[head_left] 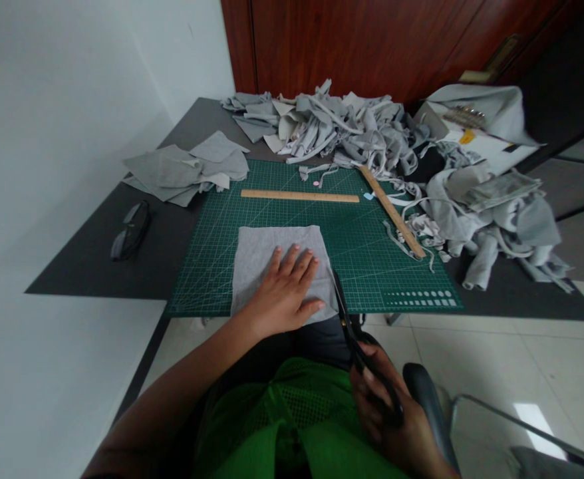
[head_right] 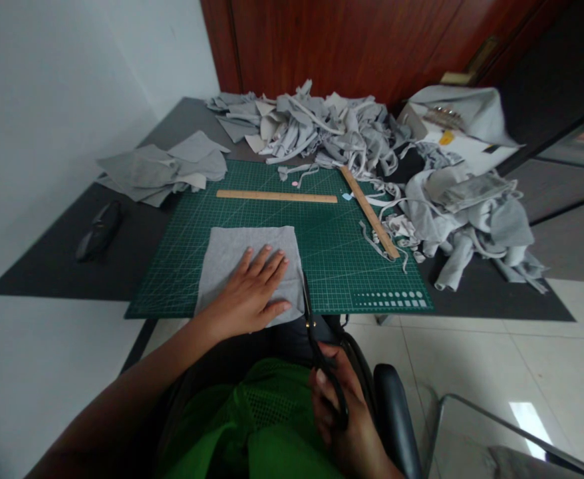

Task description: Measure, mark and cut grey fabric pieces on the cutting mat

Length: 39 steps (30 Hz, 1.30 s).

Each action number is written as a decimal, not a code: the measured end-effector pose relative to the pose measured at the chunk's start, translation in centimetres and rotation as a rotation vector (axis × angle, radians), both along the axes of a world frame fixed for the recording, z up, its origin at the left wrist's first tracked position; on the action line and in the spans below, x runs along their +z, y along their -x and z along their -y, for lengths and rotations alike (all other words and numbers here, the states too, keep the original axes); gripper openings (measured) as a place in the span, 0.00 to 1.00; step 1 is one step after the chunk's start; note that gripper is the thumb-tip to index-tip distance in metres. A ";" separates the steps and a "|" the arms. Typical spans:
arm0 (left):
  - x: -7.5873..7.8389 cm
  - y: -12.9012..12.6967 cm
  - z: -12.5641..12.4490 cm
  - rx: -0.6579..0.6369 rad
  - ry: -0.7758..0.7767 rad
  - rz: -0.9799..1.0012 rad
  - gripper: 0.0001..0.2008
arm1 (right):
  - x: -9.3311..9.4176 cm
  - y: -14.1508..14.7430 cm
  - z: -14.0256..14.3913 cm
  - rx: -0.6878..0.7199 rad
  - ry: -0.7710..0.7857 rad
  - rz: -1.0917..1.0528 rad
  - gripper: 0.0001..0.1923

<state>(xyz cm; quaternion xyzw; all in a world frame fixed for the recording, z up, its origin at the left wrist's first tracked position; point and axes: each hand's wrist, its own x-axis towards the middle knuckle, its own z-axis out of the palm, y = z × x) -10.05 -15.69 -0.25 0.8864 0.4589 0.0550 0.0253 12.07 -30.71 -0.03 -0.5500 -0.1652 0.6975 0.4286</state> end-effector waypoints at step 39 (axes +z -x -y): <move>-0.4 0.0 0.2 0.016 -0.013 0.011 0.44 | 0.9 1.6 -3.2 0.135 -0.117 0.165 0.35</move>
